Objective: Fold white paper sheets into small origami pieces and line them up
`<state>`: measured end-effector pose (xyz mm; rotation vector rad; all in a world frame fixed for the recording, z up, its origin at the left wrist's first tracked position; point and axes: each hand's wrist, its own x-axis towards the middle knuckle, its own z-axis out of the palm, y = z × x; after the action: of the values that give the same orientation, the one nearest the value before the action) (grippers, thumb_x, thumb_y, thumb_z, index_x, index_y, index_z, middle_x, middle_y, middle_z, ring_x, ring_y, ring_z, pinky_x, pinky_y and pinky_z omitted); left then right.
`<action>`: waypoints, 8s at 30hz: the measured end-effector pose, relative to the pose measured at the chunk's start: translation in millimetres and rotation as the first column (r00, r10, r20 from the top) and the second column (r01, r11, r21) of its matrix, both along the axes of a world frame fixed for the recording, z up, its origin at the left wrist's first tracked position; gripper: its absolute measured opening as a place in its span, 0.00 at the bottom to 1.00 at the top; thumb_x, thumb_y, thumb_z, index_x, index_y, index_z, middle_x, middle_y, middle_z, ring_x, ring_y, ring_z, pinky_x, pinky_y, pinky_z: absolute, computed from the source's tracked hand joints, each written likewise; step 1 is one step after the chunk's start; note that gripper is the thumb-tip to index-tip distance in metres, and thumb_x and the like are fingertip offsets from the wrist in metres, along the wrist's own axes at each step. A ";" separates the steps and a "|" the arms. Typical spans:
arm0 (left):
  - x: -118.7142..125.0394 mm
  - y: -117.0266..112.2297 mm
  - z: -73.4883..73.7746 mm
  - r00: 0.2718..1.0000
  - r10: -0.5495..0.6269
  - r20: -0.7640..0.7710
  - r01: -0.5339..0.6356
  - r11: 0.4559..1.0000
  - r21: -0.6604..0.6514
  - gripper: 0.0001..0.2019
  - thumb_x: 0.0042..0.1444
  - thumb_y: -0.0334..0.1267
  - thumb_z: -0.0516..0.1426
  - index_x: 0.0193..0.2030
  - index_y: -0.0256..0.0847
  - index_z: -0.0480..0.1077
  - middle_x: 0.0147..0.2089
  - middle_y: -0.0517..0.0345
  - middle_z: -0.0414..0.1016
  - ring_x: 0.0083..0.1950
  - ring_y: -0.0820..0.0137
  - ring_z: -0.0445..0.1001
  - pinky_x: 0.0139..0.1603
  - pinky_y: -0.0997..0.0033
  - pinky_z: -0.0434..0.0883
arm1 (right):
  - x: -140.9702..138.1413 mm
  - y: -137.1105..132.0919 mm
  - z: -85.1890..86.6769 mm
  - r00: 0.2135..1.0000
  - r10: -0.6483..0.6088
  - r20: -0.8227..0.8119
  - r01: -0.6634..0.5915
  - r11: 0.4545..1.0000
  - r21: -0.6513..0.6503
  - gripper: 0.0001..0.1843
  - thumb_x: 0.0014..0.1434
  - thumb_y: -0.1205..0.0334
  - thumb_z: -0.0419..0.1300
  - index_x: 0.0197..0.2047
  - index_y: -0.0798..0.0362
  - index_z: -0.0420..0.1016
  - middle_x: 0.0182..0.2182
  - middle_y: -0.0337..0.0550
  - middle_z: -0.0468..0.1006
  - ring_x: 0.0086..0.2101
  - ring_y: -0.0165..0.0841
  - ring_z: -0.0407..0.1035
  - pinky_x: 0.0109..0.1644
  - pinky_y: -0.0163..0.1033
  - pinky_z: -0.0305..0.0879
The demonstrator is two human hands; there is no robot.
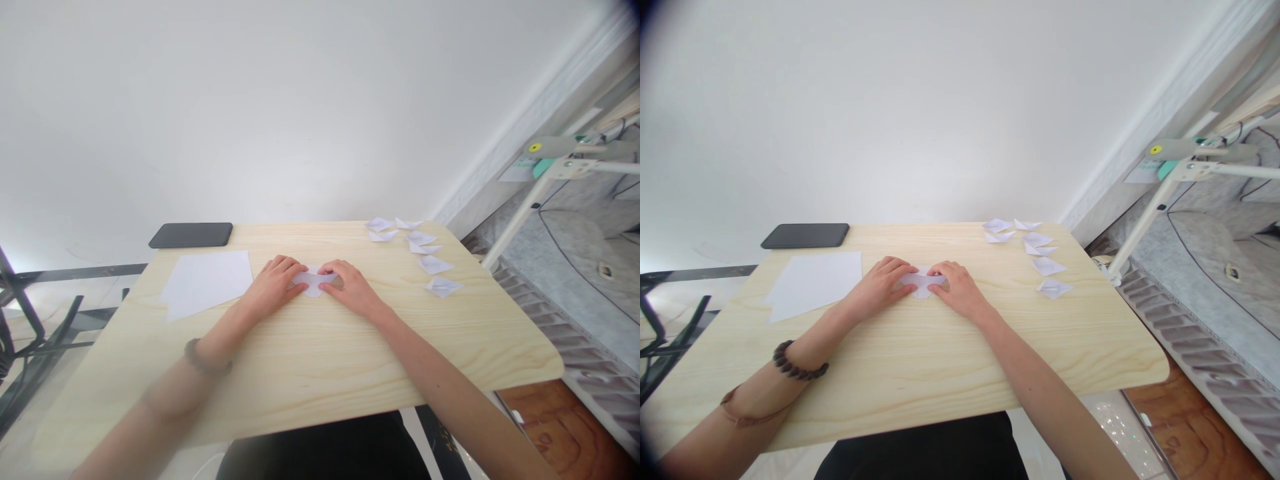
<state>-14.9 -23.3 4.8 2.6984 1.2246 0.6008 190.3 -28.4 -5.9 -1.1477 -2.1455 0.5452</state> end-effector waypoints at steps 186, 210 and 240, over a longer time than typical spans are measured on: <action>-10.2 8.3 10.4 0.766 0.312 0.562 0.299 0.601 -0.741 0.13 0.49 0.44 0.57 0.31 0.34 0.73 0.26 0.57 0.74 0.27 0.73 0.69 0.30 0.75 0.66 | 18.6 2.1 20.4 0.961 0.079 -0.266 -0.201 0.860 -0.469 0.17 0.55 0.59 0.48 0.23 0.58 0.70 0.23 0.42 0.74 0.26 0.28 0.66 0.32 0.32 0.60; -9.6 8.3 18.0 0.750 0.362 0.554 0.208 0.666 -0.717 0.13 0.49 0.47 0.56 0.30 0.38 0.72 0.27 0.59 0.72 0.28 0.73 0.68 0.32 0.74 0.66 | 11.9 9.4 7.6 0.925 -0.087 -0.371 -0.057 0.931 -0.361 0.16 0.55 0.51 0.52 0.24 0.55 0.62 0.23 0.37 0.65 0.21 0.24 0.63 0.24 0.30 0.59; -14.4 14.4 11.2 0.704 0.385 0.596 0.132 0.755 -0.643 0.15 0.47 0.46 0.58 0.35 0.36 0.71 0.34 0.55 0.74 0.32 0.72 0.69 0.32 0.74 0.67 | 11.7 12.5 6.3 0.923 -0.180 -0.340 0.034 0.919 -0.393 0.17 0.49 0.48 0.57 0.25 0.55 0.69 0.13 0.33 0.64 0.16 0.23 0.57 0.21 0.29 0.54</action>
<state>-29.2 -8.9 16.0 1.5496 1.1108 0.9023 202.0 -15.9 0.3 -1.2407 -1.6795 1.0734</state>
